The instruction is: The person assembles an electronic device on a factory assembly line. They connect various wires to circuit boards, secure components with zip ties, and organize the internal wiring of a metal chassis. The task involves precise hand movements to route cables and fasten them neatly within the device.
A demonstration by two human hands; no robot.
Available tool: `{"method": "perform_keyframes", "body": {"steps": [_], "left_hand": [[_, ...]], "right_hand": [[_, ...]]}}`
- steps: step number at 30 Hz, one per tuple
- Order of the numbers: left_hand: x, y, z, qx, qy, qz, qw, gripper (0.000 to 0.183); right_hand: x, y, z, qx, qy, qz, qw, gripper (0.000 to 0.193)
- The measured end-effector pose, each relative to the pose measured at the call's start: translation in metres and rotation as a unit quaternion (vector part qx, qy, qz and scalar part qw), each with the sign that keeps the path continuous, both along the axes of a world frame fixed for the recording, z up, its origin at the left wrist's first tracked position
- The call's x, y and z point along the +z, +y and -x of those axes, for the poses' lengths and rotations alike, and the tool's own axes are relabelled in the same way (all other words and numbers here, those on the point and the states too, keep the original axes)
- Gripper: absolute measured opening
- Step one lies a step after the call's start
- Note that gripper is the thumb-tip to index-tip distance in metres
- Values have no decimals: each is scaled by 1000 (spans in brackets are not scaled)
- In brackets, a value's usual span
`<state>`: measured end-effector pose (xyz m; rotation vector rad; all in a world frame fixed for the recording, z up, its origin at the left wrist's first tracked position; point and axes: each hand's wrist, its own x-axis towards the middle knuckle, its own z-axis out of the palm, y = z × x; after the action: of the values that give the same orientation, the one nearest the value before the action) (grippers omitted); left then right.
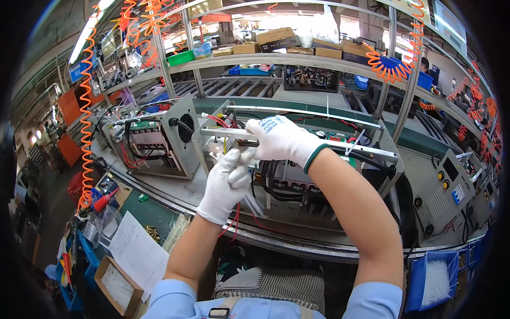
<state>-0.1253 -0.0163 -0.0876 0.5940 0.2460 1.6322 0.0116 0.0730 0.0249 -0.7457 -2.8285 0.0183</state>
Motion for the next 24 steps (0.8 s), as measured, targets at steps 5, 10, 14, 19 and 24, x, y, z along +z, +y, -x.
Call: {"method": "perform_keyframes", "body": {"steps": [5, 10, 14, 19, 24], "left_hand": [[2, 8, -16, 109, 115, -31, 987, 8], [26, 16, -6, 108, 101, 55, 987, 9], [15, 14, 8, 74, 136, 57, 986, 7], [1, 1, 8, 72, 115, -7, 991, 14], [0, -2, -1, 165, 105, 13, 981, 22]], "right_hand": [[-5, -4, -7, -29, -5, -50, 998, 36], [-11, -16, 4, -86, -30, -131, 987, 31], [-4, -18, 11, -100, -40, -86, 990, 34], [-5, -6, 3, -57, 31, -15, 998, 37], [-11, -2, 6, -43, 53, -9, 998, 42]]}}
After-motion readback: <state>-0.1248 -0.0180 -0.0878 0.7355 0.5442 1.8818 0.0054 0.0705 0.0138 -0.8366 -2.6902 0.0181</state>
